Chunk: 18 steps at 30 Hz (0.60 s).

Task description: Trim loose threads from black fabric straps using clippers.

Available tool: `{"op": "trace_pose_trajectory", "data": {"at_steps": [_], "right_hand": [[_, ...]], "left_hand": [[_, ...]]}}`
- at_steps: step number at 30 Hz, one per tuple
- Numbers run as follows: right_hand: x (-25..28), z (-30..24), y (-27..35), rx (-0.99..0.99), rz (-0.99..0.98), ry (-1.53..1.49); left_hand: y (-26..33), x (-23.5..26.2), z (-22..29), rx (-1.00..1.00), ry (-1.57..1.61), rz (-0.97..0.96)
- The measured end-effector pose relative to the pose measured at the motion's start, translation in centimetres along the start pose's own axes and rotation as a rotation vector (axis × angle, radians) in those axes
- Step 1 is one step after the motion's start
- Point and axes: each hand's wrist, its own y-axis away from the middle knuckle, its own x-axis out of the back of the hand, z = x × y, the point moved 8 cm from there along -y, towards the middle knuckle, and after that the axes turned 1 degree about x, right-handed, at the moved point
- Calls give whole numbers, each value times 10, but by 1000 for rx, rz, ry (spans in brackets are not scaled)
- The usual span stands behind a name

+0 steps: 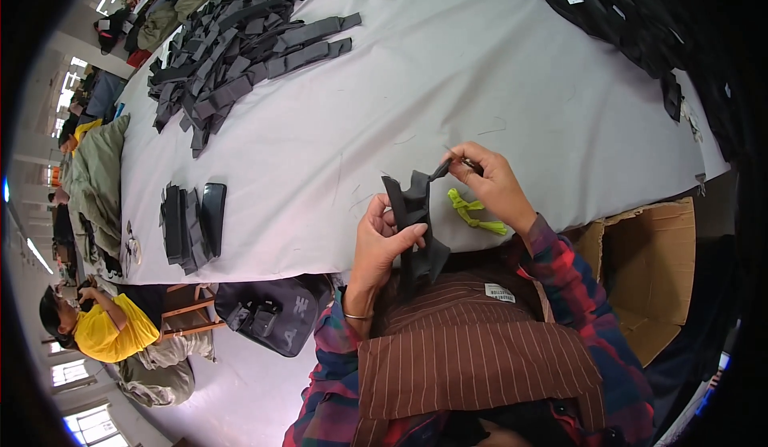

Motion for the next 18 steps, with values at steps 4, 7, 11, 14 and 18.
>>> {"op": "trace_pose_trajectory", "data": {"at_steps": [4,7,11,14,18], "right_hand": [[4,-43,4,102,113,161],[-3,-60,8,158,9,265],[-9,-70,12,322,64,414],[-13,-76,15,392,119,551],[-13,-87,20,496,178,708]], "left_hand": [[-2,3,3,-66,-98,94],[-2,6,4,-99,-149,132],[-2,3,6,-141,-199,163],[-1,4,3,-138,-236,171],[1,7,4,-178,-338,198]]}}
